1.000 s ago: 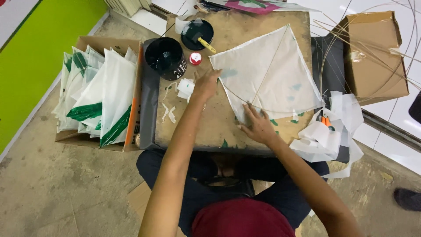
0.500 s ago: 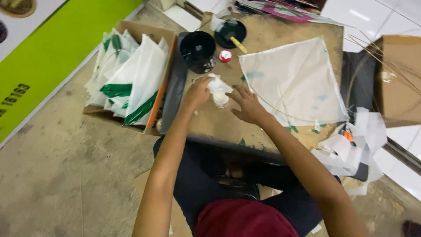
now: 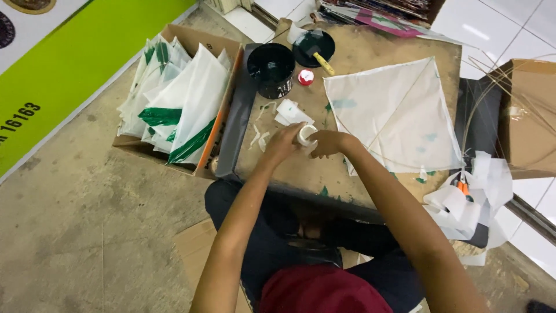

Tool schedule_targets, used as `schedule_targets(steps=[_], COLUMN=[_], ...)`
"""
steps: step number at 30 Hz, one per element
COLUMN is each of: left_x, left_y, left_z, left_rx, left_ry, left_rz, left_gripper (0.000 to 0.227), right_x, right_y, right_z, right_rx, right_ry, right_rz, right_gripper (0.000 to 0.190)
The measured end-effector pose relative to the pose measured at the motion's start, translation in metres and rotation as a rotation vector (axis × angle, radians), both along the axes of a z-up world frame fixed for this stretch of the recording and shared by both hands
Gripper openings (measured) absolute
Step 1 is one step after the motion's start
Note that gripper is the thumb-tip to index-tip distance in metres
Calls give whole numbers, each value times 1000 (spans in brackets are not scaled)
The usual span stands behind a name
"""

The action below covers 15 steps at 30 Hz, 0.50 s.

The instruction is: Assembling kites by applying adhesive or paint with a brush, attaching bamboo sticks, and folding paper edges.

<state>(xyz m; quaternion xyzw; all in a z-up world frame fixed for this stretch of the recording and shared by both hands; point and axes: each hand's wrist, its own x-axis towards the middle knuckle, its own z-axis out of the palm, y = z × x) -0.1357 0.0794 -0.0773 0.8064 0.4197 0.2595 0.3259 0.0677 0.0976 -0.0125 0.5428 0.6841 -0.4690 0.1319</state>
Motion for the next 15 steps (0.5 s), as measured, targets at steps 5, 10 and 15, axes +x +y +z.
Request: schedule_targets(steps=[5, 10, 15], left_x=[15, 24, 31], left_y=[4, -1, -1], left_z=[3, 20, 14], left_rx=[84, 51, 113], left_ry=[125, 284, 379], left_rz=[-37, -50, -15], left_gripper=[72, 74, 73], right_x=[16, 22, 29], right_y=[-6, -24, -33], right_z=[10, 43, 43], right_rx=[-89, -222, -325], right_ry=[70, 238, 389], right_rz=[-101, -278, -445], right_gripper=[84, 83, 94])
